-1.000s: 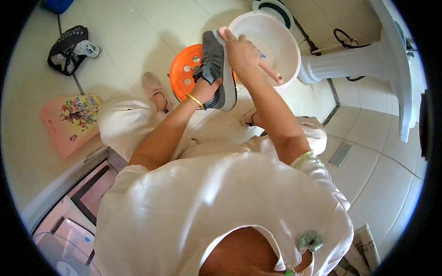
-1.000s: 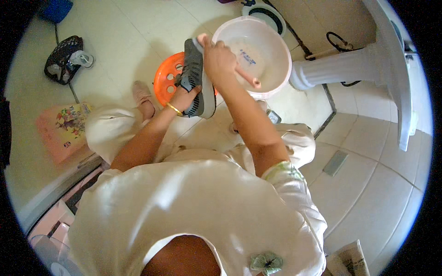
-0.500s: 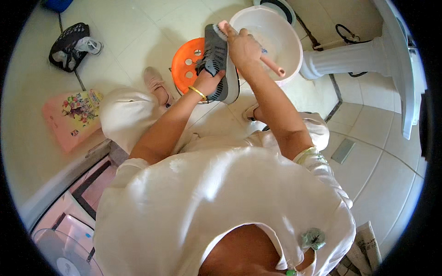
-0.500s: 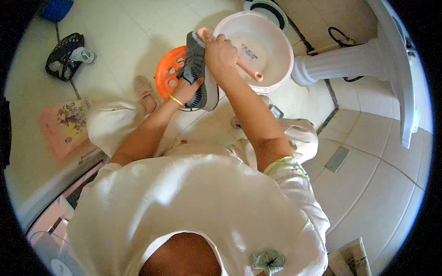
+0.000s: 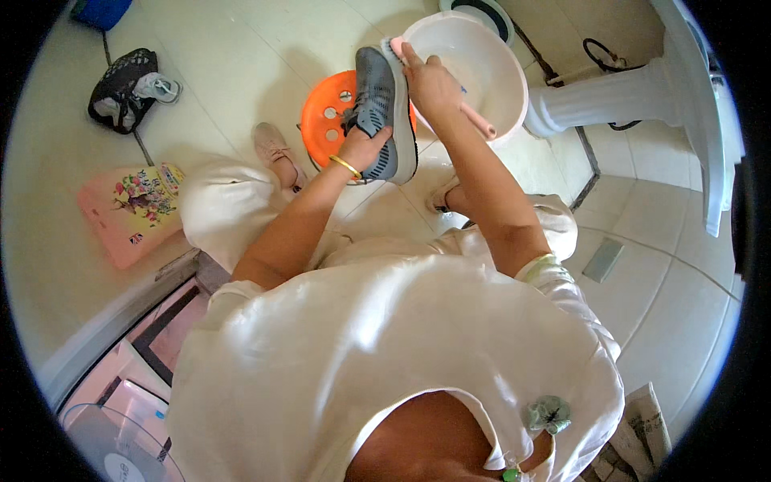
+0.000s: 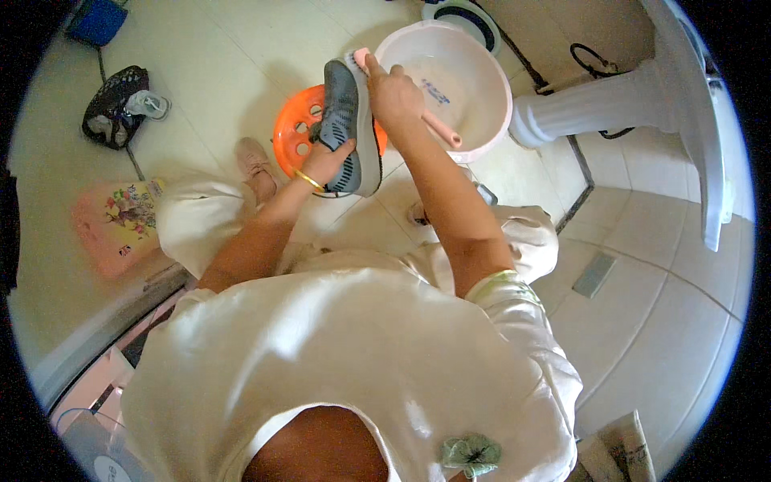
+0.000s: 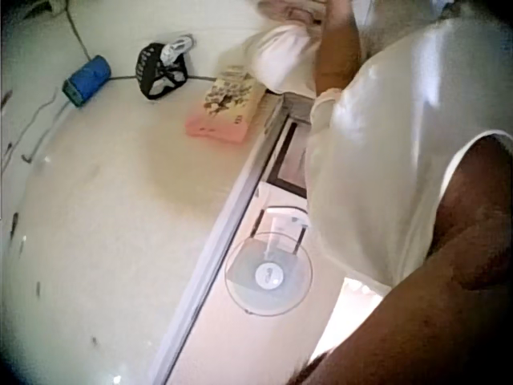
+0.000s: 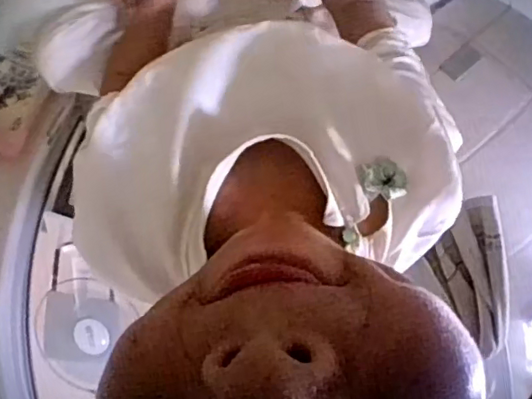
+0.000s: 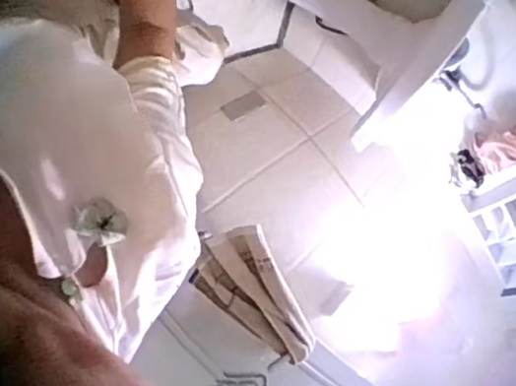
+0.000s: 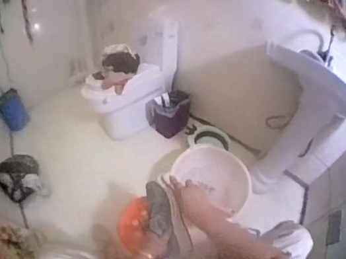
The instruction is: The person scrubs the exterior surfaces and sole of a shoe using a brush and soapy water while sitting on the floor.
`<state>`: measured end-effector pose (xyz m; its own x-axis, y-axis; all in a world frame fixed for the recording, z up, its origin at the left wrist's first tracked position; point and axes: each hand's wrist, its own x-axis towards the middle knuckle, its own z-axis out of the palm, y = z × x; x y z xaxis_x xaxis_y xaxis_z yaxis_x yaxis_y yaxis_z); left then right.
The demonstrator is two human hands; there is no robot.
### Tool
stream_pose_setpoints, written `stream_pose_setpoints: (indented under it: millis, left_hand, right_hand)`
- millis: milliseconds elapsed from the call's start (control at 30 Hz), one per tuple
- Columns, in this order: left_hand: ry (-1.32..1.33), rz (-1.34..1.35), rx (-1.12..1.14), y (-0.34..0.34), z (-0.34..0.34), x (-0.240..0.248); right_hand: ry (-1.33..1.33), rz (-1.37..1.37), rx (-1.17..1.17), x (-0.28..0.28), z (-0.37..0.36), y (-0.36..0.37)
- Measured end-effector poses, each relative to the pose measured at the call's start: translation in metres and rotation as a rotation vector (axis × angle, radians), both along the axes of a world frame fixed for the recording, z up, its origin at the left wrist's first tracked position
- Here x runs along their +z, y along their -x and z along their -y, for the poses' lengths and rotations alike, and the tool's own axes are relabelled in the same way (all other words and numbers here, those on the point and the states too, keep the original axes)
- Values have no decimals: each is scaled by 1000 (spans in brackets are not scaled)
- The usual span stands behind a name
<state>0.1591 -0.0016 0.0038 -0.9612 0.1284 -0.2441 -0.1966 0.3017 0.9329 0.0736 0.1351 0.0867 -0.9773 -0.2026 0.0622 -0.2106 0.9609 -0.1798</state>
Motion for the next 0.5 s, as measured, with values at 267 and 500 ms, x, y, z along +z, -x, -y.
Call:
stream_pose_setpoints:
  millis: [267,500]
  left_hand:
    - [-128,-228,80,-8,4,0]
    - [-50,-80,74,-2,-1,-3]
  right_hand:
    - [106,-61,116,-8,-10,-108]
    - [189,-11,-23,-5,-2,-35]
